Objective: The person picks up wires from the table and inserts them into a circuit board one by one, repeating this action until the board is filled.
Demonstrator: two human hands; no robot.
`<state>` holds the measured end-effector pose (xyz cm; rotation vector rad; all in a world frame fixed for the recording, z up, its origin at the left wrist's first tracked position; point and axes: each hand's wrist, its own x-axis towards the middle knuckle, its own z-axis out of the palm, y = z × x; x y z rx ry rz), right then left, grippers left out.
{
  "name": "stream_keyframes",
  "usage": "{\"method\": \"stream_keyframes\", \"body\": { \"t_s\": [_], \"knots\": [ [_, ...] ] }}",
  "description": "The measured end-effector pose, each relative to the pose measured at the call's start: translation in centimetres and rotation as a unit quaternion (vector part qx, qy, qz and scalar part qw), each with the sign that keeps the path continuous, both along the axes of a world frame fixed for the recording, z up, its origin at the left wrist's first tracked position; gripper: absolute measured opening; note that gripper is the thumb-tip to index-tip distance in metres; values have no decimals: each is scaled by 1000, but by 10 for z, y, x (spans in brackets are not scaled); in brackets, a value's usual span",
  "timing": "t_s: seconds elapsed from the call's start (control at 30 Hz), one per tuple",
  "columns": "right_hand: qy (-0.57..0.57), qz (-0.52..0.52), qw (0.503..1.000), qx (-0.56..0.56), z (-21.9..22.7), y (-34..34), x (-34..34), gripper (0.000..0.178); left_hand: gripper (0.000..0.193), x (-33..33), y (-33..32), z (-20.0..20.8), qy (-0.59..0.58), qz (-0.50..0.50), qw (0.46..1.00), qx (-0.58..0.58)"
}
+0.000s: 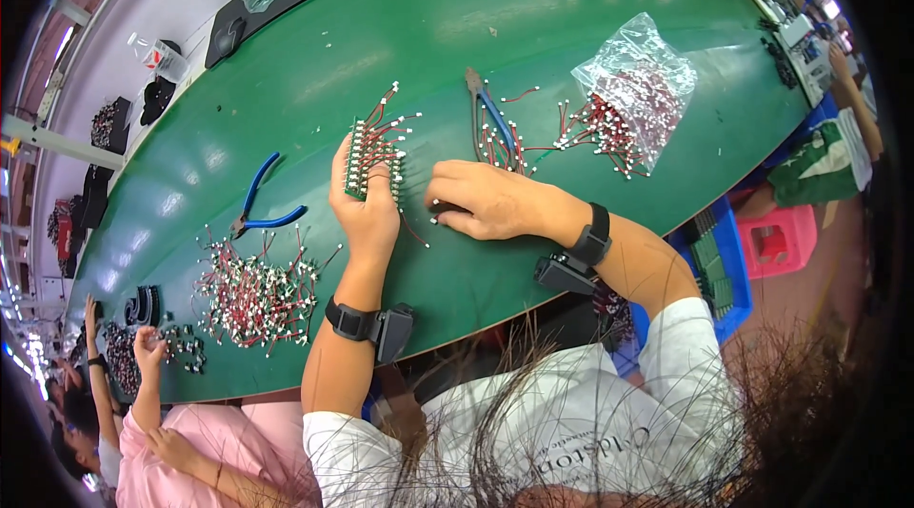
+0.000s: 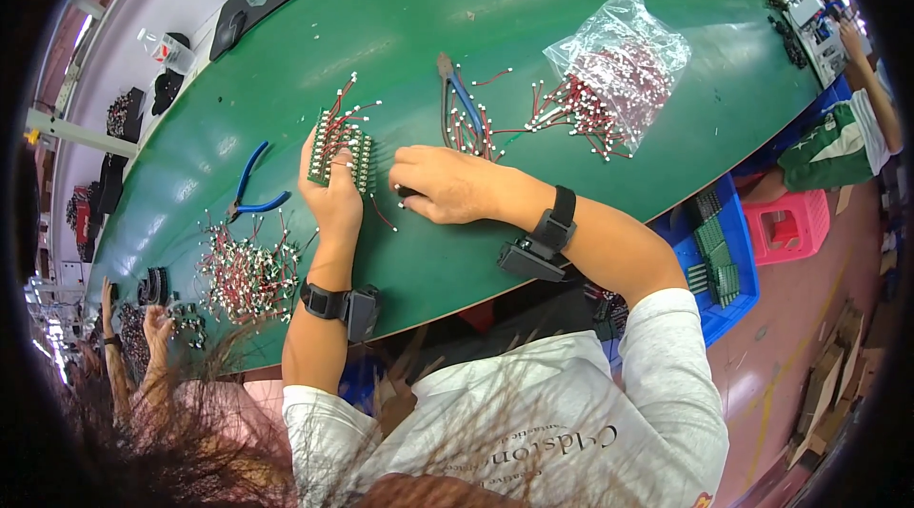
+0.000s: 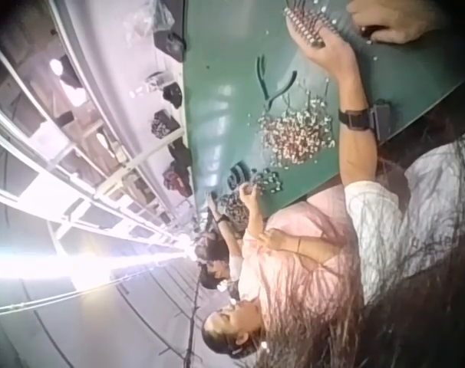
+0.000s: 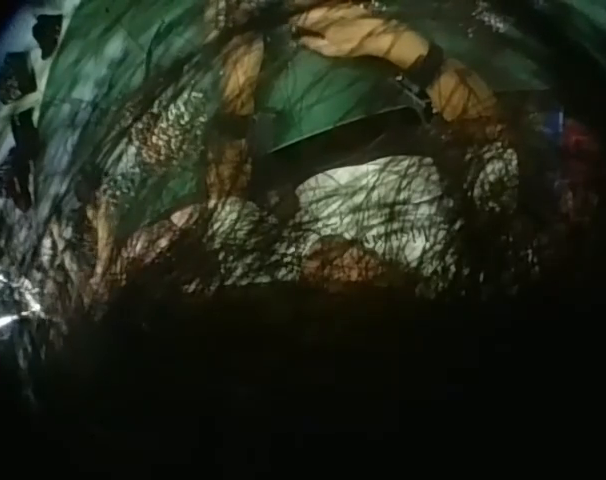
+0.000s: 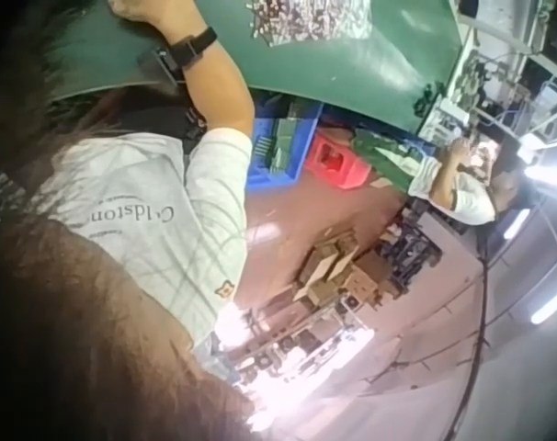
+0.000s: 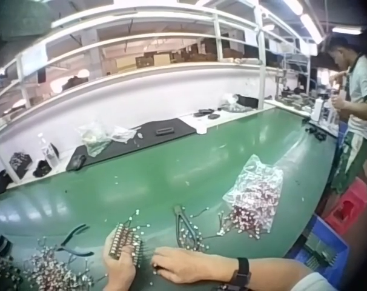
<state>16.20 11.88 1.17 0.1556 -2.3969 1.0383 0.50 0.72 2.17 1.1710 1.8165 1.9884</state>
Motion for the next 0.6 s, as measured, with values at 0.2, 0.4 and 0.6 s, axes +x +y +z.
{"method": "stream_keyframes", "body": {
  "t_s": [0.2,0.4,0.6],
  "knots": [
    [3,-8,996,86,-10,-1,-5,13,42,3,3,0,3,-5,1000,-4],
    [-16,-42,990,135,-10,-4,-10,10,41,0,-1,1,4,-8,1000,-4],
    [-35,3,986,-161,3,0,-5,9,41,-1,-1,1,-4,-2,1000,-12]
  ]
}}
